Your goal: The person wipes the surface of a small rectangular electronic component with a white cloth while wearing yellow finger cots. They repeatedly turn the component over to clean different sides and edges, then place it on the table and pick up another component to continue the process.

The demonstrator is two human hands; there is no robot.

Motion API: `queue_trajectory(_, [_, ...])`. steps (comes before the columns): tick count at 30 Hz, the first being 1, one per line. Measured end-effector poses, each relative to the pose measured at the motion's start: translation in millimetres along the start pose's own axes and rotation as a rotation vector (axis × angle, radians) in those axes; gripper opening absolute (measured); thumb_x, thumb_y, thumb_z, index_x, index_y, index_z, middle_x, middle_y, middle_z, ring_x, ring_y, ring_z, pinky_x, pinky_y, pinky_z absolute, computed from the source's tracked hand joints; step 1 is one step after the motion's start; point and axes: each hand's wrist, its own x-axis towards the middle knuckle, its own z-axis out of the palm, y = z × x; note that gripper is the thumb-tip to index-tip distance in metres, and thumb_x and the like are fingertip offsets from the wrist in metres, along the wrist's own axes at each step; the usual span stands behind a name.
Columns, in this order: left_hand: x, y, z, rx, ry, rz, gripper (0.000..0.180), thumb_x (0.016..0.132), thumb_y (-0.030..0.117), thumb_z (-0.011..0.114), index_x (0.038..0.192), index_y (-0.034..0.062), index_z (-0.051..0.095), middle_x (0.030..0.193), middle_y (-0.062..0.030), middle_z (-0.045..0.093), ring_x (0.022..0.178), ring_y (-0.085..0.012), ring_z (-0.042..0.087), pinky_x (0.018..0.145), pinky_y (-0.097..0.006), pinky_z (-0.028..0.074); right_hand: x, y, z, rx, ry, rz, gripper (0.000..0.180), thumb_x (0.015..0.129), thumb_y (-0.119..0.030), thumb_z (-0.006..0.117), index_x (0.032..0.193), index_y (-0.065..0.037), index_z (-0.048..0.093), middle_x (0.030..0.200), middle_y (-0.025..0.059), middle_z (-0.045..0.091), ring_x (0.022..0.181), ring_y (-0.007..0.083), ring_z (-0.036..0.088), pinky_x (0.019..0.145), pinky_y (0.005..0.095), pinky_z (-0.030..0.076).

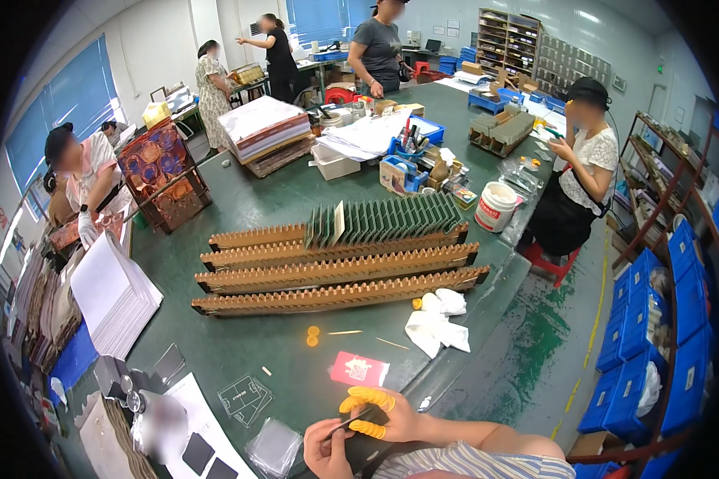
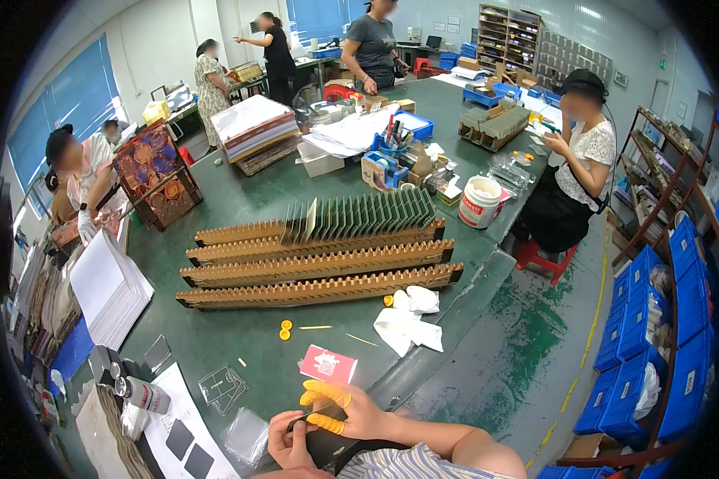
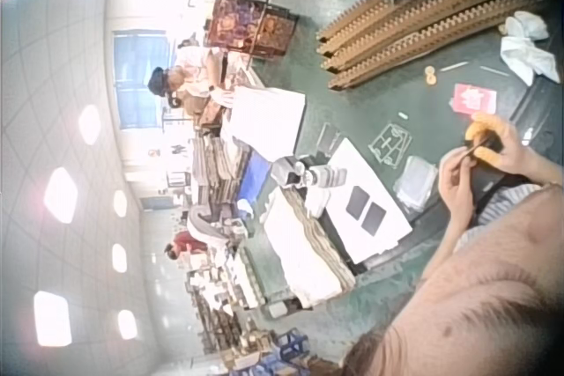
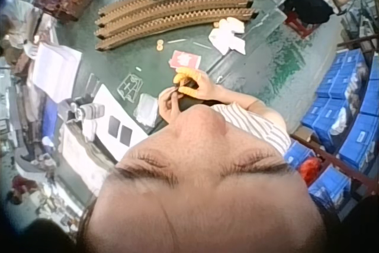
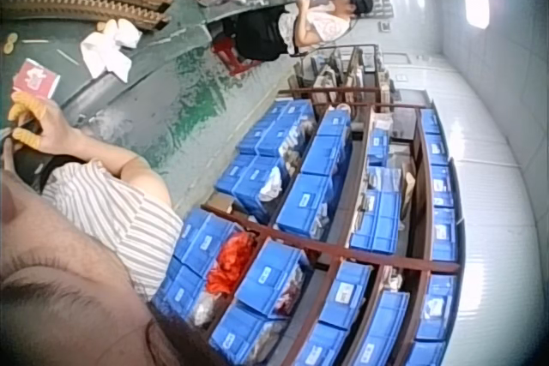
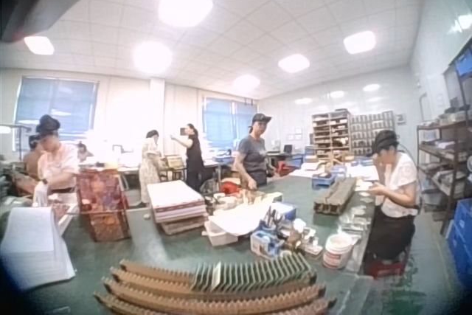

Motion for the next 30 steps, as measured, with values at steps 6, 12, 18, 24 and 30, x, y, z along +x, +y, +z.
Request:
queue_trajectory(6, [0.2,0.0,0.5,-0.016,0.001,0.004,0.009,0.083,-0.006,0.053,0.091,-0.0045,0.053,0.098,-0.0148,0.052,0.080,-0.0162,0.059,0.064,-0.026,0.058,-0.6,1.7,0.7,0.025,0.003,-0.001,0.050,0.080,-0.012,0.066,0.124,-0.002,0.043,0.100,0.0122,0.060,0.082,0.0169,0.060,0.075,0.0295,0.047])
queue_trajectory(12, [0.2,1.0,1.3,-0.008,0.011,-0.006,0.008,0.083,-0.005,0.054,0.091,-0.0043,0.053,0.098,-0.0146,0.052,0.079,-0.0160,0.059,0.063,-0.026,0.058,-1.5,4.2,0.8,0.041,0.001,-0.012,0.051,0.080,-0.012,0.066,0.124,-0.003,0.043,0.101,0.0129,0.059,0.081,0.0172,0.060,0.075,0.0294,0.047])
queue_trajectory(18, [0.1,2.3,1.7,-0.024,0.023,-0.009,0.008,0.082,-0.006,0.053,0.090,-0.0046,0.053,0.098,-0.0149,0.052,0.079,-0.0160,0.059,0.063,-0.025,0.058,-0.2,1.7,0.6,0.022,-0.007,-0.027,0.051,0.080,-0.013,0.066,0.125,-0.004,0.042,0.102,0.0124,0.059,0.081,0.0171,0.060,0.075,0.0297,0.047])
queue_trajectory(24, [0.0,2.6,1.3,-0.029,0.022,-0.009,0.008,0.083,-0.007,0.052,0.090,-0.0050,0.052,0.098,-0.0151,0.052,0.079,-0.0160,0.059,0.064,-0.025,0.057,-0.5,1.4,0.0,-0.007,-0.017,-0.022,0.053,0.080,-0.014,0.066,0.125,-0.004,0.041,0.102,0.0121,0.059,0.081,0.0172,0.060,0.075,0.0298,0.047])
queue_trajectory(30, [1.0,13.1,2.7,-0.020,-0.026,-0.019,0.010,0.083,-0.007,0.053,0.093,-0.0051,0.055,0.101,-0.0137,0.054,0.081,-0.0165,0.058,0.067,-0.024,0.053,-0.9,2.6,-0.3,-0.008,-0.007,-0.034,0.052,0.080,-0.014,0.066,0.125,-0.004,0.041,0.102,0.0119,0.059,0.080,0.0171,0.060,0.075,0.0297,0.047])
